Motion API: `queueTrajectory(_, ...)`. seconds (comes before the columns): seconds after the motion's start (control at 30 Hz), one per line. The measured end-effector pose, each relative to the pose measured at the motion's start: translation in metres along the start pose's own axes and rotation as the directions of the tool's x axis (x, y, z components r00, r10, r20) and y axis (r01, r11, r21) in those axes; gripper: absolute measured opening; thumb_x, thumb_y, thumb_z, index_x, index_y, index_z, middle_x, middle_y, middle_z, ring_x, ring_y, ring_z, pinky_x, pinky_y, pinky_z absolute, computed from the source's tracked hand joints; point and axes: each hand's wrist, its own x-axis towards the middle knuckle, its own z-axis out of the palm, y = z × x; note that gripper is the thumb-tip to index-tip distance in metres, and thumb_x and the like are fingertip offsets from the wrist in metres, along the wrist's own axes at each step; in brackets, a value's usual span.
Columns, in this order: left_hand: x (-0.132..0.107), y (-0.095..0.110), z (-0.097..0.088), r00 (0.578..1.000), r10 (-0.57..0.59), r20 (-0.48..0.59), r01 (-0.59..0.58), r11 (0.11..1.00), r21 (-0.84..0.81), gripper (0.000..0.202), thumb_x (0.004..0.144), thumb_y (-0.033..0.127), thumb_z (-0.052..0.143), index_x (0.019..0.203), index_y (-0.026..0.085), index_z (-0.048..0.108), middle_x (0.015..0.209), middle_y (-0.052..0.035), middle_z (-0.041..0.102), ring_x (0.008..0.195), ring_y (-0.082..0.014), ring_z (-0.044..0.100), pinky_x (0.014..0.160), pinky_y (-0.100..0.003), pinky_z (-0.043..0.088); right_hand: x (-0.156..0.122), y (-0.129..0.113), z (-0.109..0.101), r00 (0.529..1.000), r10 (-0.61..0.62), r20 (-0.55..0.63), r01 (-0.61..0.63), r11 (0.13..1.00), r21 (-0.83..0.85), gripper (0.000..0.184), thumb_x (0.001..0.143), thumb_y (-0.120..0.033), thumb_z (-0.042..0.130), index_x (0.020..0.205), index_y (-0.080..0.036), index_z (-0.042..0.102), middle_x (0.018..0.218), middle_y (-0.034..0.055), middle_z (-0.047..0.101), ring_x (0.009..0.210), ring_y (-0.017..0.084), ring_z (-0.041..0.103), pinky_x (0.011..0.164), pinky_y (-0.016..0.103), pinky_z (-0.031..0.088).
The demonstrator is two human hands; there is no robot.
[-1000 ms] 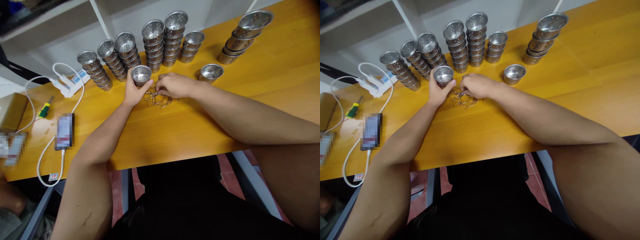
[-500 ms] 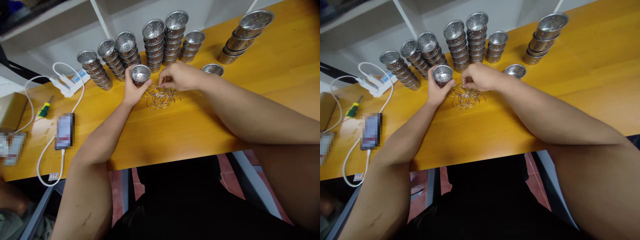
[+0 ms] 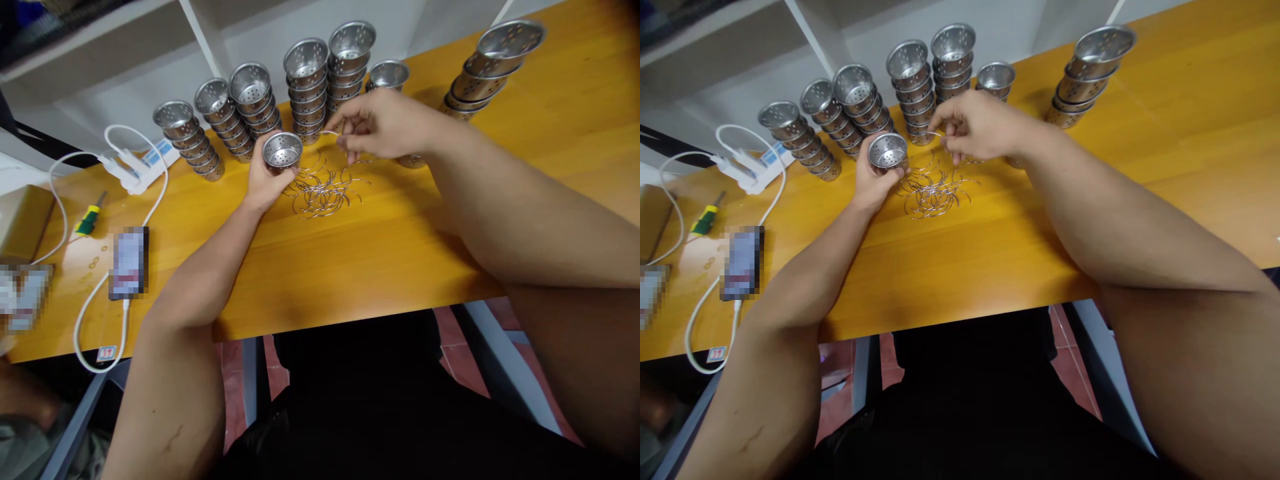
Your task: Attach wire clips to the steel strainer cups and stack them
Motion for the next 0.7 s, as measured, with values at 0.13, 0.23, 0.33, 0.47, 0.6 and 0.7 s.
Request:
queueTrajectory(0.13,-0.001,0.004,0.001,1.0,-0.005,0.021,0.006,0.999,-0.038,0.114,0.088,0.096,0.105,0.174,0.04,0.057,0.163,-0.0116,0.077,0.148,-0.0339,0.084,0.132,-0.06,0.074,0.005,0.007,0.009,1.0,0.012,-0.021,-0.009,0.993,0.117,0.03,0.108,-0.002,0.088,0.129,-0.022,0.094,0.091,0.0066,0.091,0.067,0.02,0.084,0.07,0.037,0.06)
queueTrajectory(0.23,-0.001,0.003,0.002,1.0,0.006,0.022,-0.005,1.0,-0.027,0.113,0.089,0.096,0.104,0.174,0.04,0.056,0.163,-0.0117,0.076,0.148,-0.0338,0.084,0.132,-0.06,0.073,0.005,0.009,0.012,0.999,-0.038,-0.003,0.039,0.993,0.109,0.007,0.122,-0.022,0.087,0.116,-0.023,0.091,0.094,0.0067,0.092,0.064,0.016,0.077,0.067,0.035,0.055)
queueTrajectory(0.33,-0.001,-0.001,0.004,0.999,0.031,0.023,-0.031,0.999,0.022,0.112,0.092,0.092,0.105,0.176,0.039,0.054,0.163,-0.0115,0.075,0.152,-0.0347,0.082,0.139,-0.06,0.068,0.007,0.012,0.012,0.985,-0.162,-0.063,0.163,0.986,0.022,0.013,0.122,-0.034,0.093,0.111,-0.027,0.094,0.098,0.0064,0.091,0.079,0.017,0.075,0.077,0.037,0.055)
queueTrajectory(0.47,-0.002,-0.002,0.005,0.997,0.072,0.026,-0.074,0.994,0.082,0.108,0.098,0.085,0.103,0.179,0.039,0.051,0.163,-0.0114,0.072,0.159,-0.0354,0.078,0.149,-0.061,0.059,0.011,0.019,0.009,0.942,-0.288,-0.17,0.269,0.955,-0.127,0.006,0.112,-0.038,0.102,0.109,-0.033,0.101,0.11,0.0111,0.084,0.1,0.024,0.07,0.091,0.041,0.055)
queueTrajectory(0.6,-0.002,0.0,0.006,0.993,0.105,0.05,-0.11,0.988,0.11,0.108,0.101,0.084,0.1,0.183,0.04,0.045,0.167,-0.0112,0.07,0.157,-0.0342,0.079,0.148,-0.059,0.059,0.01,0.021,0.006,0.947,-0.27,-0.174,0.239,0.954,-0.18,0.005,0.112,-0.031,0.098,0.108,-0.033,0.1,0.106,0.01,0.082,0.094,0.024,0.067,0.087,0.041,0.052)
queueTrajectory(0.7,-0.003,0.003,0.006,0.991,0.118,0.069,-0.126,0.985,0.118,0.106,0.104,0.086,0.096,0.184,0.042,0.042,0.166,-0.0106,0.07,0.155,-0.0332,0.08,0.147,-0.058,0.06,0.008,0.015,0.006,0.959,-0.204,-0.199,0.182,0.976,-0.124,0.012,0.115,-0.027,0.093,0.104,-0.032,0.095,0.099,0.0063,0.085,0.083,0.021,0.065,0.081,0.039,0.05)
